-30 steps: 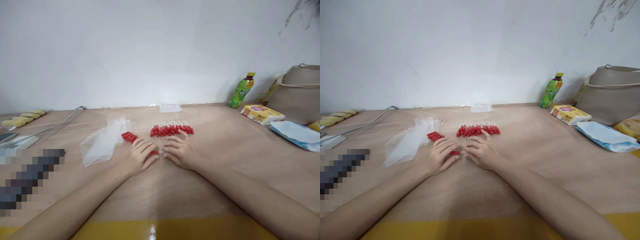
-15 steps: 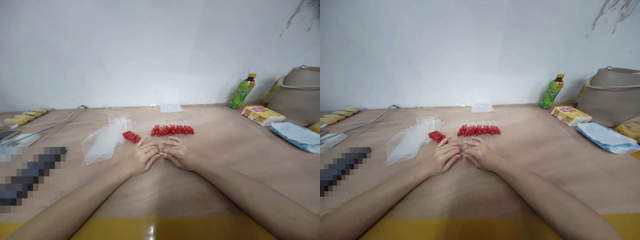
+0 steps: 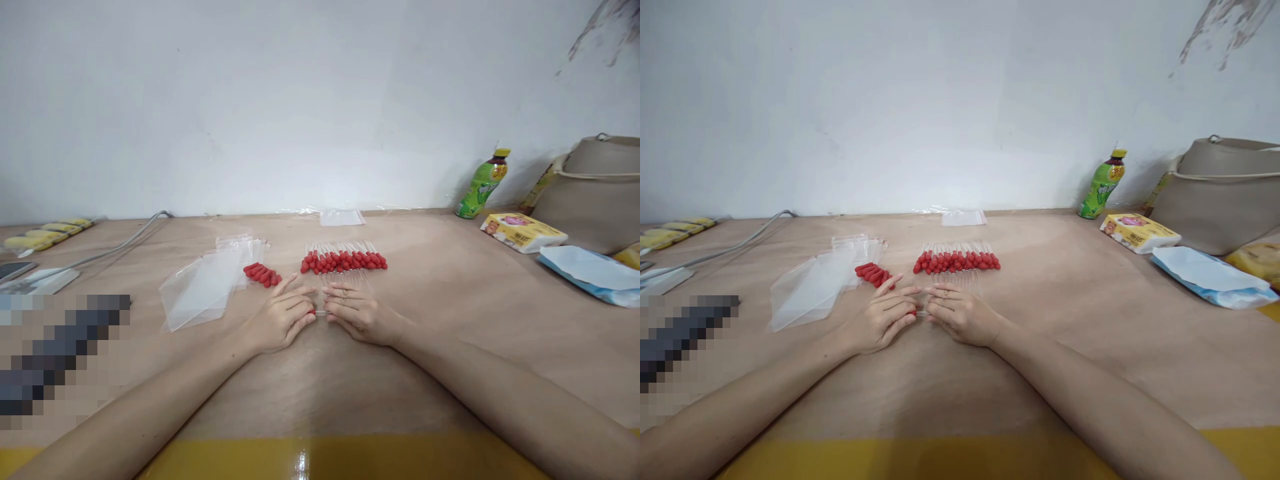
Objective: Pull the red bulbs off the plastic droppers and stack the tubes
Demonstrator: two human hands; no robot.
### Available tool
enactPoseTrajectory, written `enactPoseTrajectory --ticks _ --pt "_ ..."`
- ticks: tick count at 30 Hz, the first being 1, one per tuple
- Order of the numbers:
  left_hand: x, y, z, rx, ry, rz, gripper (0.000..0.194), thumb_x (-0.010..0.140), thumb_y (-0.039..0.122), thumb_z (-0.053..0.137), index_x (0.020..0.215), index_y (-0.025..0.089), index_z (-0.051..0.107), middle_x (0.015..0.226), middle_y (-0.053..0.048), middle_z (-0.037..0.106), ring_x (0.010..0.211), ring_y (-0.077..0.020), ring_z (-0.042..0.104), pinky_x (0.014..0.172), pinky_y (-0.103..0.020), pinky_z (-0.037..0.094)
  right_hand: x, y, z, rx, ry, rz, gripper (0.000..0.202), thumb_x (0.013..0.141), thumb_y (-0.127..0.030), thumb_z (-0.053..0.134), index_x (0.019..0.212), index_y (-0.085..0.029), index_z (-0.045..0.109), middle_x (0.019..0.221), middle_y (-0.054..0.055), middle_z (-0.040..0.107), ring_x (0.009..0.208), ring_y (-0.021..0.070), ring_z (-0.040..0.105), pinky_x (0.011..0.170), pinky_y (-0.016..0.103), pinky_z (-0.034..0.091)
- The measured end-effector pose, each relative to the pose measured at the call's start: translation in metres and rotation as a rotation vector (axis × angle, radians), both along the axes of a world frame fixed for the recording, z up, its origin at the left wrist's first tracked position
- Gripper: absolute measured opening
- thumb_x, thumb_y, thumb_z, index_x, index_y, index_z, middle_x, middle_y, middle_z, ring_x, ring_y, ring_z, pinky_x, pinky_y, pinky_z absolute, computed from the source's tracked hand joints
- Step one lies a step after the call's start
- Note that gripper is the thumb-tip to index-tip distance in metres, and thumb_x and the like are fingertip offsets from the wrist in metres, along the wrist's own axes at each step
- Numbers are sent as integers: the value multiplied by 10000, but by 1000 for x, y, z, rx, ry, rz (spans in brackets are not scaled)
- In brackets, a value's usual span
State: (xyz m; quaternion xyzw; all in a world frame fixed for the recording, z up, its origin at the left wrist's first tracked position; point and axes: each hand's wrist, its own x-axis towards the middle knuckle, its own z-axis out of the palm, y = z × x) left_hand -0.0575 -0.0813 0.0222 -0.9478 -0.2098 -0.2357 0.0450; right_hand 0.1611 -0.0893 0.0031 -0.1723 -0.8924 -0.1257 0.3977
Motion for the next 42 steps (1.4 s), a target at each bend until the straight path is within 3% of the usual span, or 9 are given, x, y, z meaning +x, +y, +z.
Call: enactPoseTrajectory --ticks 11,22,28,30,32,35,39,42 --pt "-2 -2 0 26 -9 -19 203 894 178 383 879 176 585 861 -25 675 1092 -170 541 1083 -423 237 6 -3 2 82 -47 -19 181 863 -157 485 994 -125 606 969 95 684 1077 180 565 972 363 460" --pt "-3 -3 -2 65 -22 -30 165 888 166 402 868 173 566 845 -22 668 1071 -169 547 1026 -384 317 13 -4 4 146 -98 55 224 855 -92 469 1053 -94 574 1055 106 653 1210 198 440 1012 393 424" --pt "-12 -2 -3 47 -79 -2 184 880 137 388 870 172 568 836 -34 661 1027 -170 561 990 -380 353 21 3 0 102 -37 34 281 839 -62 459 1100 -104 555 1117 123 619 1213 213 439 989 429 423" --pt "-18 -1 -3 48 -108 58 181 880 140 389 887 170 567 856 -44 654 969 -178 569 925 -375 396 26 8 -3 51 82 -32 261 838 -91 480 1076 -142 576 1053 104 644 1140 208 508 929 412 457" --pt "-23 2 -3 56 -140 136 160 881 166 409 900 164 568 877 -56 634 886 -177 566 825 -347 439 29 13 -5 -9 167 -125 221 839 -142 507 1032 -184 606 864 61 669 932 179 599 813 367 489" --pt "-28 13 2 47 -268 284 185 890 215 409 920 161 583 880 -65 572 824 -161 544 745 -302 458 27 15 -5 -92 154 -270 189 844 -213 512 979 -194 643 640 16 574 647 137 538 658 319 453" --pt "-46 37 20 23 -425 615 278 870 253 380 1024 157 591 897 -77 511 872 -185 523 766 -319 460 15 12 1 -267 166 -343 281 869 -199 413 1058 -135 610 677 41 529 641 143 492 613 290 425" --pt "-69 58 34 -108 -341 787 311 825 285 396 1015 159 608 781 -59 536 841 -207 538 739 -326 455 4 11 10 -383 247 -331 267 847 -178 430 1051 -122 593 762 65 580 691 150 535 649 282 446"
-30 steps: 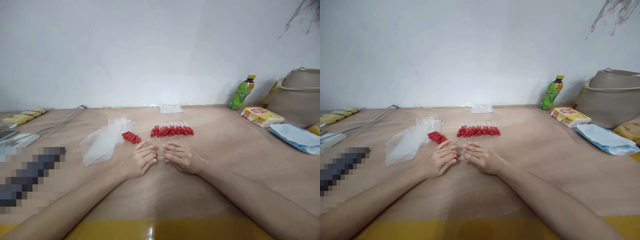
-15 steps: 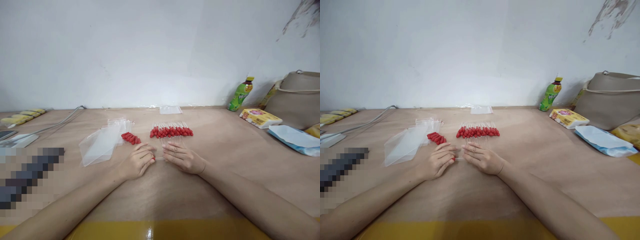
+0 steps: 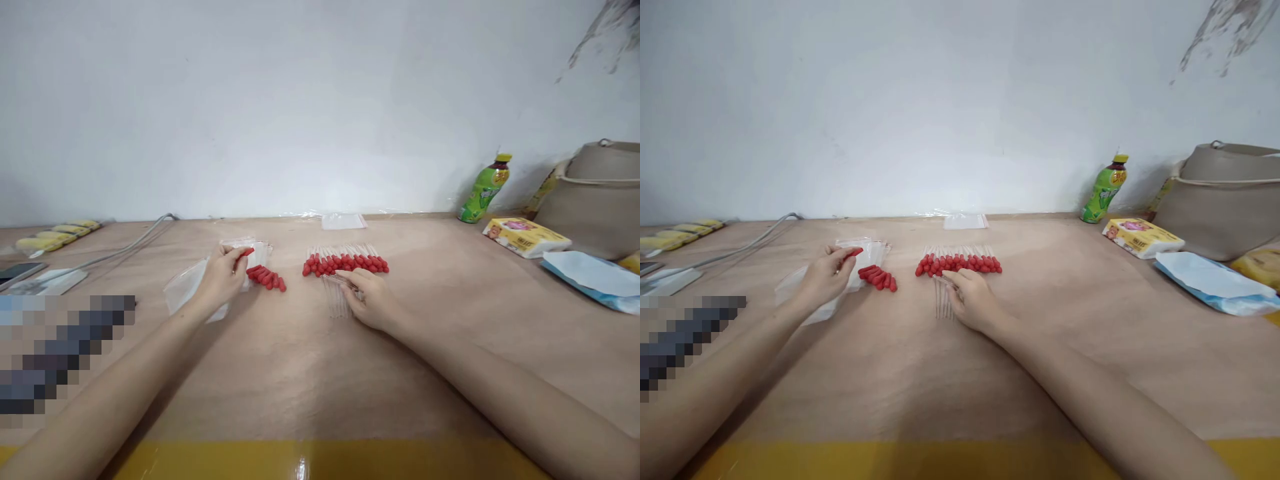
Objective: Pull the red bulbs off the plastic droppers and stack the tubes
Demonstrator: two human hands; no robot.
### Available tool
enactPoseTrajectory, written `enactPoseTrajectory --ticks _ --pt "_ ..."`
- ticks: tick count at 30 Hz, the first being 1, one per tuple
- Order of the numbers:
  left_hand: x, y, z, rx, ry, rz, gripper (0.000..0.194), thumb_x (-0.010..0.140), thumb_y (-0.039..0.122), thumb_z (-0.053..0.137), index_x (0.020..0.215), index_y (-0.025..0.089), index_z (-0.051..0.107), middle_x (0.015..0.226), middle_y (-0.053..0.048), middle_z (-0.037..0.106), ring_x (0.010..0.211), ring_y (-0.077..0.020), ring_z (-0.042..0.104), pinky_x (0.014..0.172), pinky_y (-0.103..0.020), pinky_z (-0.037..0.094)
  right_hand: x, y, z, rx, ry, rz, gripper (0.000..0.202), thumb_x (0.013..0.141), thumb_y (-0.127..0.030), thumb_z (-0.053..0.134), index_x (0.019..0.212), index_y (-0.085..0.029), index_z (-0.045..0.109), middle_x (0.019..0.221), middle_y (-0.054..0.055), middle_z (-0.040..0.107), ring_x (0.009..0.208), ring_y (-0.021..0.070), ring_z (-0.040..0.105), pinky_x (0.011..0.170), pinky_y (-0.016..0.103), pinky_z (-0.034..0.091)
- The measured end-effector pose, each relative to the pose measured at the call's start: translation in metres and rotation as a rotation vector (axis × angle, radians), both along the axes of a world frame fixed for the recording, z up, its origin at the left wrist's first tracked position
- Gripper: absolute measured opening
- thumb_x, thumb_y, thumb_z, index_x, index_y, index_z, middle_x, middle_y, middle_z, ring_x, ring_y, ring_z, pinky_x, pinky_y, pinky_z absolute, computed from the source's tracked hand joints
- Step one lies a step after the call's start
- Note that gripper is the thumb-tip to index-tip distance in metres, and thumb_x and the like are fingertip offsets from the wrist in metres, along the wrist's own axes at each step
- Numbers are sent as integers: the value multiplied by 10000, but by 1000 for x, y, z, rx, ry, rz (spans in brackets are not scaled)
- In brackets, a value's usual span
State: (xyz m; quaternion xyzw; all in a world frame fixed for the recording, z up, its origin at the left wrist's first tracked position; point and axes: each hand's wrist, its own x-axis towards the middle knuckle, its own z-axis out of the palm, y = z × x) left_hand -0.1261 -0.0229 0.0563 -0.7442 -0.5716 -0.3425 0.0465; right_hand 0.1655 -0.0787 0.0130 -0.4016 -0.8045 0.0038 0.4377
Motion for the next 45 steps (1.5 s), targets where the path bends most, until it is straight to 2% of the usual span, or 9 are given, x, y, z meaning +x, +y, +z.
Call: enactPoseTrajectory --ticks 4,7,10,17,21,25,31,37,45 --pt "-19 22 10 -219 26 89 314 761 348 474 1012 177 555 789 -30 604 702 -183 572 632 -292 445 -14 2 8 45 -17 14 197 836 -154 443 924 -142 619 795 71 624 758 159 562 706 277 439" --pt "-19 35 9 -274 50 125 265 722 371 515 914 190 542 816 -30 629 725 -190 587 614 -279 431 -25 4 9 158 -211 -29 192 818 -132 442 826 -143 633 733 70 616 709 164 536 679 287 404" --pt "-17 44 4 -316 68 123 223 698 378 526 816 189 538 787 -35 632 720 -195 590 613 -278 426 -35 7 6 190 -393 -92 183 788 -114 454 717 -139 620 689 66 596 668 163 506 639 291 355" --pt "-20 46 -5 -349 100 35 269 720 444 470 676 191 551 669 -16 622 628 -171 567 584 -261 406 -46 10 -5 91 -527 -114 173 782 -108 461 672 -144 589 717 57 588 697 160 498 642 294 307" --pt "-17 44 1 -291 108 47 376 786 477 356 675 185 565 621 -27 595 614 -185 549 573 -276 386 -46 5 -1 -40 -494 -146 167 804 -230 502 704 -147 608 753 57 598 742 167 507 664 301 303" --pt "0 37 8 -176 92 34 359 811 442 344 748 177 578 764 -49 630 726 -191 559 645 -276 401 -46 -1 6 -129 -484 -155 258 786 -385 551 756 -139 624 802 65 607 795 179 511 693 308 301" --pt "53 22 4 -130 193 -215 251 769 415 482 736 185 577 770 -37 617 735 -188 552 668 -283 412 -47 -1 3 -128 -475 -140 401 744 -545 571 757 -149 627 816 65 609 817 192 495 700 315 271" --pt "90 28 4 -217 229 -181 287 765 463 500 760 188 580 792 -46 613 776 -210 559 677 -302 413 -43 -2 0 -83 -484 -128 499 751 -627 501 777 -148 638 820 71 614 823 199 476 707 330 244" --pt "100 36 -2 -264 201 -170 280 717 464 556 650 192 562 693 -32 604 673 -201 560 604 -292 402 -43 -3 4 -92 -494 -142 569 761 -672 430 805 -150 653 815 82 614 818 192 468 722 341 227"
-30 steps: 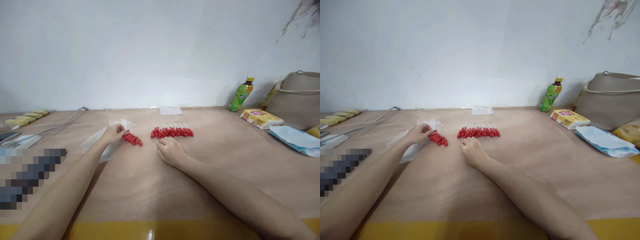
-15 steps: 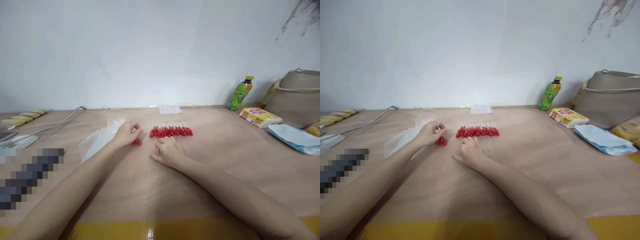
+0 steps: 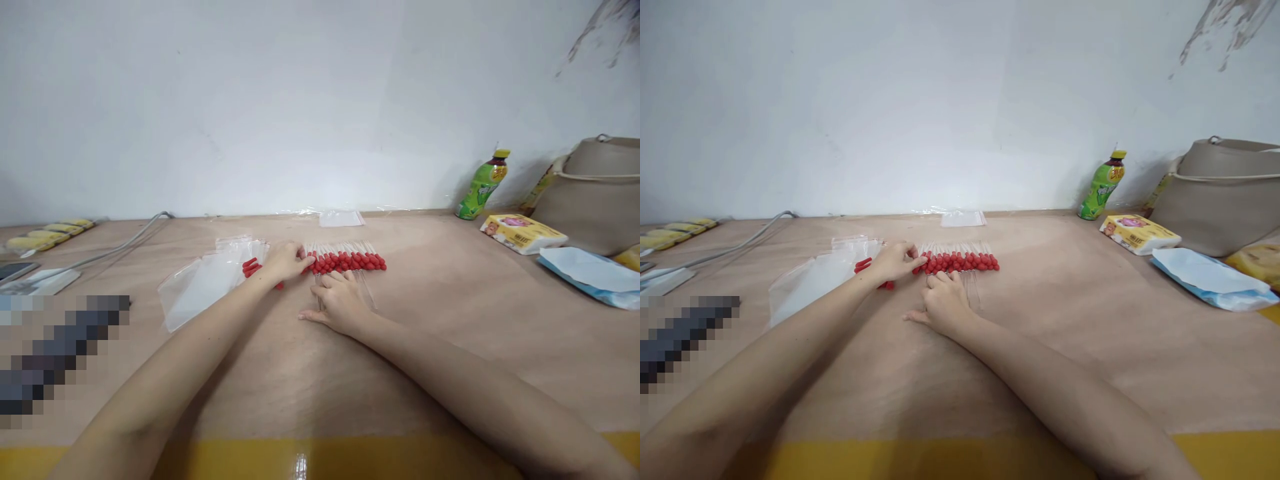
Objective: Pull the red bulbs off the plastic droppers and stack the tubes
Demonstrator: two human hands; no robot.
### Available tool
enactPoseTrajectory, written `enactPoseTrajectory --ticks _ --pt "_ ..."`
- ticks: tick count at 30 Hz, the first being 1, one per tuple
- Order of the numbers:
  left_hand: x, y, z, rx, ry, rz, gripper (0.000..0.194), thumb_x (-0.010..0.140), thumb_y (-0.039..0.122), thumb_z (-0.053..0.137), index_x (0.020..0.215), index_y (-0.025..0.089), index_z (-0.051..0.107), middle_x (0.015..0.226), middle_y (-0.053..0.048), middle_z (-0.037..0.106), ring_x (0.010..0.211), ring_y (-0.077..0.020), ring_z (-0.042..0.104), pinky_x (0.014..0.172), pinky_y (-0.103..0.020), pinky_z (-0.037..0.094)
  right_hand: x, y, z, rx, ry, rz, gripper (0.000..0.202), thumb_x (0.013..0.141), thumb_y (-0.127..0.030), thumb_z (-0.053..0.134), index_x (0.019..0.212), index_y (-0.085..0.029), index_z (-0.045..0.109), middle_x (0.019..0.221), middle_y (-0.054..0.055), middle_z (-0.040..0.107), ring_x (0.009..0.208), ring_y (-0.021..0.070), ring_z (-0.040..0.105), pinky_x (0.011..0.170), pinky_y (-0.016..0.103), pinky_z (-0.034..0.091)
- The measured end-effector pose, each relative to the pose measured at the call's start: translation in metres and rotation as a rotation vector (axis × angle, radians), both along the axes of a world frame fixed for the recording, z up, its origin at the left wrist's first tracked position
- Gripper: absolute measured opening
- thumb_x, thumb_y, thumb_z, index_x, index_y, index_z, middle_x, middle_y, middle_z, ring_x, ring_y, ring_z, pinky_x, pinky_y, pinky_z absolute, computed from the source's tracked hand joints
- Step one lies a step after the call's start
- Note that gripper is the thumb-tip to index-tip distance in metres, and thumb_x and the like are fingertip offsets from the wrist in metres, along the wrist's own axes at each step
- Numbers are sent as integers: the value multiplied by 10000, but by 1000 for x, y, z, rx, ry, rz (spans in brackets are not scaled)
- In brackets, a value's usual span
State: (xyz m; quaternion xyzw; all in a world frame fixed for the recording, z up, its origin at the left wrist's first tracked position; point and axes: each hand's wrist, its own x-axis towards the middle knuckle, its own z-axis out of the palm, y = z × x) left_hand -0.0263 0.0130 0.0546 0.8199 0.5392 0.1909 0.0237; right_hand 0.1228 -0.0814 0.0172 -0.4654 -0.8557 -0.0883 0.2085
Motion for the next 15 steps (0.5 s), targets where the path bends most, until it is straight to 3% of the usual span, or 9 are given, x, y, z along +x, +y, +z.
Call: enactPoseTrajectory --ticks 9,15 --pt "-5 -5 -6 87 -222 36 266 808 403 455 719 169 547 730 -35 603 701 -175 551 643 -293 418 -1 2 -2 -8 21 16 664 708 -750 383 796 -149 653 814 84 604 822 194 465 728 341 235" --pt "-27 -37 -11 161 -393 26 260 841 408 429 782 172 521 778 -32 581 721 -160 542 625 -274 422 0 1 0 23 51 10 662 705 -749 393 836 -154 651 821 82 604 807 195 470 727 334 238"
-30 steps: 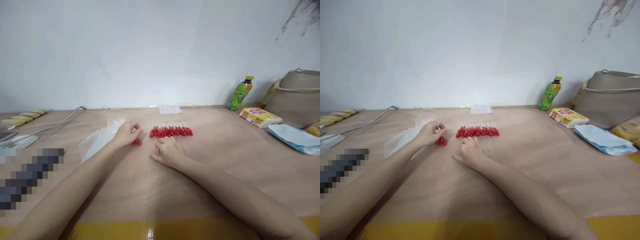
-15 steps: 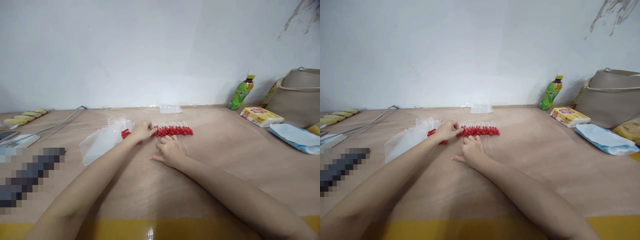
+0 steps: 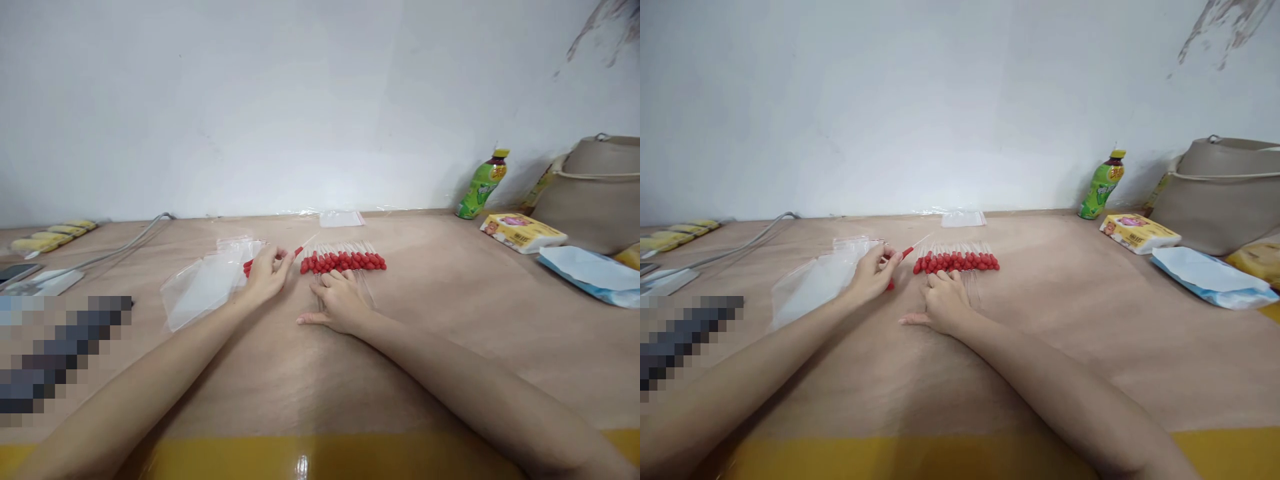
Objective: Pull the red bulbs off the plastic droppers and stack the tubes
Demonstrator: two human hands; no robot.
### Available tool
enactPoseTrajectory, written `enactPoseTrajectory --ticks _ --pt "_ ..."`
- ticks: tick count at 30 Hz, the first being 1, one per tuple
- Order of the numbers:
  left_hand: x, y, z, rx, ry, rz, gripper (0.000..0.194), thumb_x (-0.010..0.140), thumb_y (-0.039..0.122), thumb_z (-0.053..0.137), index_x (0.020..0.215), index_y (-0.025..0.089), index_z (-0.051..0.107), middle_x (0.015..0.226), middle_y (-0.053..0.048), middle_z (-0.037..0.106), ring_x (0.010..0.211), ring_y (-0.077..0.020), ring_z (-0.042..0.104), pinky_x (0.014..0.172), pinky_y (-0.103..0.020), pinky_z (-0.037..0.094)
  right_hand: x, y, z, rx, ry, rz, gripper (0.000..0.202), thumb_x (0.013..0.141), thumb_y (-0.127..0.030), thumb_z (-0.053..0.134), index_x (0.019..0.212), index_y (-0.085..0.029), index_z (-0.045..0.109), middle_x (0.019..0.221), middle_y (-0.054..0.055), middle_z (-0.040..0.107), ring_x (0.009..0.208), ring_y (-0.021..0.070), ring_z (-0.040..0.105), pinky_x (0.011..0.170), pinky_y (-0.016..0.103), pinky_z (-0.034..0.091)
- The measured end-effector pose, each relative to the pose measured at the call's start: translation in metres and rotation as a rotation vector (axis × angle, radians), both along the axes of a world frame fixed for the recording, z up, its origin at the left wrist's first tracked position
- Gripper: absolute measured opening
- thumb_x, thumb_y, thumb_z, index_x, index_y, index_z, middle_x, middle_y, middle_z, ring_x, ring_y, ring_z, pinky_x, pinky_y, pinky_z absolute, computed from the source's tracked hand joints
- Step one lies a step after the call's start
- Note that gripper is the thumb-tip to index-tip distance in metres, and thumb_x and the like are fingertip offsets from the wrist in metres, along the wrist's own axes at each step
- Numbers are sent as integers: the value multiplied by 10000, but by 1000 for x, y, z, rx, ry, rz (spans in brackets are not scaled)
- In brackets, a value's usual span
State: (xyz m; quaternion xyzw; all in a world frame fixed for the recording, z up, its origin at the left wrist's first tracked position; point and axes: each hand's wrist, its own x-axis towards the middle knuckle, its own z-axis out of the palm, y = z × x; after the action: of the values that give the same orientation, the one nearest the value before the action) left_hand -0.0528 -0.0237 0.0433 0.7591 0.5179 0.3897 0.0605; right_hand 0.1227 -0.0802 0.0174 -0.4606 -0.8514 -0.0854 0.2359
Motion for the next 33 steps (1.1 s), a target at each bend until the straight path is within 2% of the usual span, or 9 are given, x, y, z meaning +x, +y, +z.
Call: enactPoseTrajectory --ticks 5,8,13,16,20,24,26,30,33 --pt "-25 -31 -8 52 48 -109 218 871 353 421 790 181 527 756 -30 589 746 -163 543 725 -309 425 19 1 2 145 233 -103 438 845 -543 421 788 -178 656 729 46 605 747 161 500 735 326 257" --pt "-32 -40 -11 162 149 -208 169 863 318 451 817 182 542 833 -47 602 822 -181 538 795 -342 410 40 -2 2 248 331 -122 329 861 -435 454 846 -165 641 808 65 615 806 175 523 776 332 297" --pt "-23 -49 -12 251 224 -381 121 859 273 472 863 181 552 892 -62 620 857 -188 547 789 -350 415 61 -11 0 293 148 106 430 816 -442 527 1144 -166 555 1138 108 578 1056 229 499 918 402 303" --pt "-16 -51 -17 278 216 -429 114 860 263 479 857 184 561 865 -59 634 834 -183 554 782 -354 420 58 -12 -6 256 96 171 401 830 -416 524 1162 -191 549 1136 91 601 1105 222 490 982 439 265" --pt "-14 -51 -25 333 204 -460 89 845 243 508 875 187 570 876 -58 645 845 -182 568 782 -349 434 51 -10 -13 239 126 221 230 852 -332 521 1027 -228 628 1007 39 672 1056 181 540 1006 436 271" --pt "-7 -55 -25 331 271 -483 309 840 251 525 1139 178 512 1145 -102 592 1094 -220 513 928 -397 397 48 -10 -16 234 149 277 201 850 -283 526 992 -210 647 986 30 685 1050 177 554 1003 412 329" --pt "-2 -57 -26 317 325 -513 359 840 292 534 1181 187 500 1213 -103 557 1170 -236 466 962 -415 376 48 -12 -15 217 146 294 209 851 -275 520 1002 -206 648 993 38 683 1055 182 556 989 410 362" --pt "7 -58 -29 300 295 -533 191 863 291 504 1005 205 598 996 -63 666 1025 -206 570 876 -372 431 45 -14 -14 223 162 343 215 851 -254 516 1015 -201 644 989 47 685 1047 179 570 981 405 391" --pt "8 -58 -30 258 270 -530 155 870 278 491 937 199 607 913 -53 680 932 -185 599 827 -340 438 44 -15 -14 239 185 373 206 842 -254 531 995 -185 649 962 50 693 1023 178 588 977 398 401"
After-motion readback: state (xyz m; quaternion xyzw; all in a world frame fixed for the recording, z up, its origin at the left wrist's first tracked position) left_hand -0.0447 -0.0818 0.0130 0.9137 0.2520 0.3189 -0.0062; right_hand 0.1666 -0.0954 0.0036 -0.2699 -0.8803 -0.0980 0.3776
